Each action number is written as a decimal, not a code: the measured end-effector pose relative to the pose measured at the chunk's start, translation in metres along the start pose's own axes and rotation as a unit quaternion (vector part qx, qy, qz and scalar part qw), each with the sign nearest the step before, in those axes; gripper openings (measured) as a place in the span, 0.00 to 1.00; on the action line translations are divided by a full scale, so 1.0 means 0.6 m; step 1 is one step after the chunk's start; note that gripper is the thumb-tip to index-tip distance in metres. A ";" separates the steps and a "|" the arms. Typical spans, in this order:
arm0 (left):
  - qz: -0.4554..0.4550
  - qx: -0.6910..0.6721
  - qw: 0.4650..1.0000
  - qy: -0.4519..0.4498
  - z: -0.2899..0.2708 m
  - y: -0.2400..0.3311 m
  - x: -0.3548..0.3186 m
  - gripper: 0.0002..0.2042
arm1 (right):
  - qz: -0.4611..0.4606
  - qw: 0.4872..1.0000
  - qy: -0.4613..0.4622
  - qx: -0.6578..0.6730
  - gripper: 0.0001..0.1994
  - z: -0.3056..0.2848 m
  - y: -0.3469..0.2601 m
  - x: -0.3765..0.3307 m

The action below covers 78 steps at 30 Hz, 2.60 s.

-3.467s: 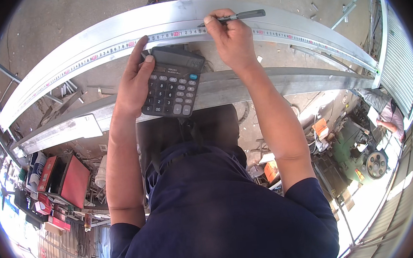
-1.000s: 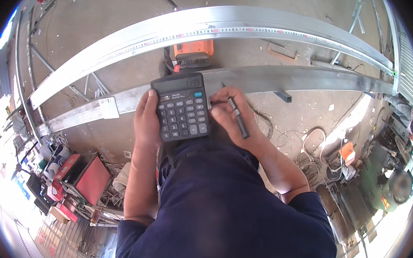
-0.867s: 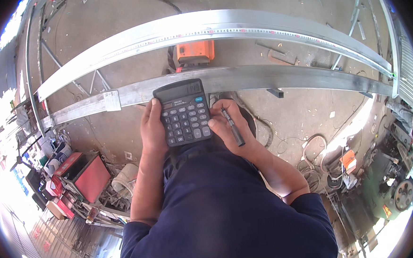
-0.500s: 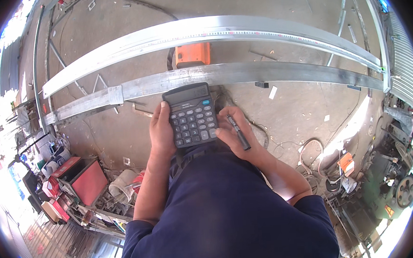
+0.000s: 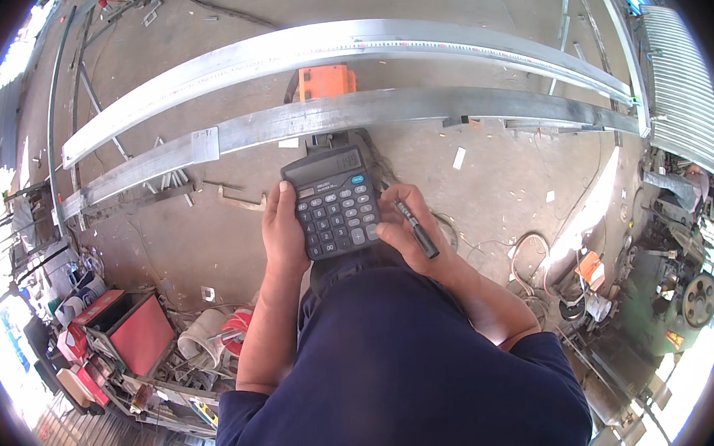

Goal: The person uses a tape measure and a calculator to measure a long metal bar, then marks measurement points with a pen. The person repeatedly measures, calculates, and marks along the bar's length.

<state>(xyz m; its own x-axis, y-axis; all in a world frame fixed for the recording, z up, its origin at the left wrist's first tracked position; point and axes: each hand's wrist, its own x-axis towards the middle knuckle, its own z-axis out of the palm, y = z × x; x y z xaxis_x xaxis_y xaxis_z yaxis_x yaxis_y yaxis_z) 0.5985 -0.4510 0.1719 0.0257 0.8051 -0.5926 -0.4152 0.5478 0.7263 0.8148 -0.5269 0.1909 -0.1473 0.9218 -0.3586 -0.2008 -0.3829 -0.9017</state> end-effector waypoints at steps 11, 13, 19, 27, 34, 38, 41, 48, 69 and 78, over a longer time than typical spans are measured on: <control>0.006 -0.009 1.000 0.001 -0.104 -0.001 -0.091 0.17 | -0.029 0.999 0.023 -0.002 0.22 0.118 0.042 -0.075; 0.016 -0.022 1.000 -0.013 -0.116 -0.001 -0.105 0.17 | -0.015 0.999 0.028 -0.006 0.22 0.128 0.041 -0.090; 0.017 -0.045 0.999 -0.020 -0.121 0.006 -0.123 0.18 | -0.038 0.999 0.005 0.019 0.22 0.144 0.036 -0.093; 0.025 -0.029 0.999 -0.014 -0.073 0.002 -0.107 0.17 | -0.036 0.999 0.003 -0.013 0.22 0.094 0.033 -0.080; 0.014 -0.012 1.000 0.006 0.058 -0.016 -0.042 0.18 | -0.039 0.999 -0.003 0.017 0.24 -0.044 -0.006 -0.028; 0.018 -0.003 0.999 0.027 0.162 -0.039 0.020 0.18 | -0.041 0.999 0.012 -0.013 0.24 -0.165 -0.035 0.018; 0.012 -0.010 0.999 0.034 0.242 -0.053 0.063 0.18 | -0.034 0.998 0.021 -0.042 0.24 -0.267 -0.061 0.055; -0.007 -0.015 0.997 0.081 0.392 -0.070 0.118 0.17 | 0.002 0.999 0.037 -0.025 0.19 -0.439 -0.119 0.123; -0.032 0.175 0.984 -0.031 0.270 -0.014 0.375 0.31 | -0.044 0.985 0.098 -0.135 0.16 -0.485 -0.145 0.339; -0.082 0.215 0.965 -0.123 0.184 -0.025 0.487 0.32 | -0.010 0.979 0.173 -0.110 0.12 -0.378 -0.057 0.526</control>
<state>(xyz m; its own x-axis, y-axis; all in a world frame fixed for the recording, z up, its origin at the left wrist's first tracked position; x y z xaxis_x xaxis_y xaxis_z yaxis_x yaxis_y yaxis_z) 0.7123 -0.1987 0.0261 0.2957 0.6999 -0.6502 0.0283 0.6739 0.7383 0.9947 -0.2089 0.0538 0.1986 0.9090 -0.3663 0.0183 -0.3772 -0.9260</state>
